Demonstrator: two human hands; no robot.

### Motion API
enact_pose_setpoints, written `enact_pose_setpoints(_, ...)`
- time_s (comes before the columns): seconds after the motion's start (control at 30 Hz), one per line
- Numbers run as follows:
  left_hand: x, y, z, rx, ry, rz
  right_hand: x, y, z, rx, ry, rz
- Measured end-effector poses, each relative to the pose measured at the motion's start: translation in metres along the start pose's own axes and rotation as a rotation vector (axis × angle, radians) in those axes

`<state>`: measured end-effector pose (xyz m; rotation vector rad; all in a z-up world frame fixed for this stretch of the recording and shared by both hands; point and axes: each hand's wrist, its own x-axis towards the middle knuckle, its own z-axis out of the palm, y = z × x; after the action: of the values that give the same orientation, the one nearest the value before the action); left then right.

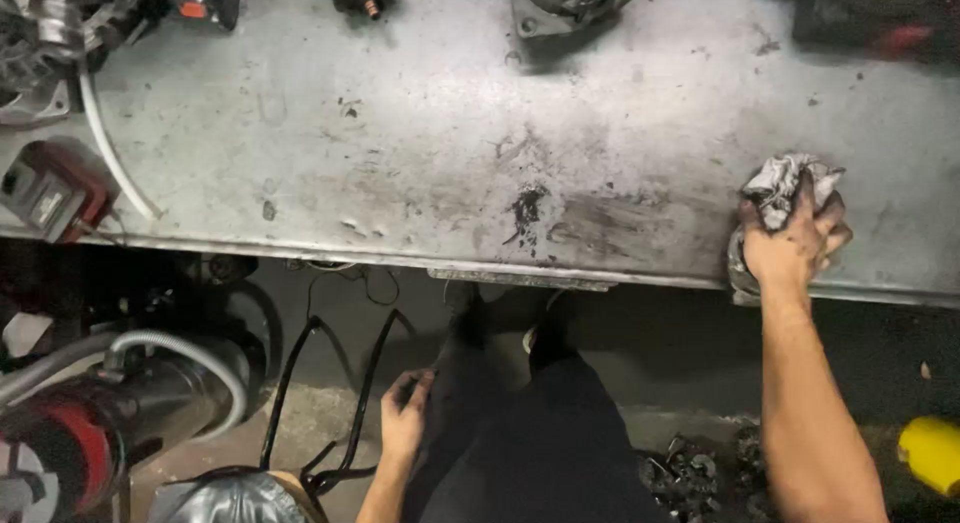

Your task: Cleaning a metal workbench covered in oil and various car parts using a rag.

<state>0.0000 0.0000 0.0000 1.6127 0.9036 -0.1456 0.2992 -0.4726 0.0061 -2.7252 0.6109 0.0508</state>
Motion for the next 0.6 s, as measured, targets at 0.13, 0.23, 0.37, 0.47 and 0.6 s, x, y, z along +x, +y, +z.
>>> enact_pose_setpoints(0.13,0.02,-0.009,-0.007,0.066,-0.116,0.067,-0.012,-0.009,0.036,0.019,0.187,-0.092)
enact_pose_setpoints(0.23,0.036,0.018,-0.025,0.127,-0.238,0.097,-0.025,-0.043,0.055,0.015,0.37,-0.232)
enact_pose_setpoints(0.37,0.057,0.041,-0.072,0.089,-0.229,0.084,-0.055,-0.109,0.085,0.107,0.323,-0.112)
enact_pose_setpoints(0.47,0.073,0.032,-0.109,0.033,-0.156,0.104,-0.074,-0.163,0.1,0.16,0.287,-0.041)
enact_pose_setpoints(0.6,0.084,0.012,-0.147,-0.065,-0.071,0.049,-0.102,-0.227,0.128,0.225,0.302,-0.005)
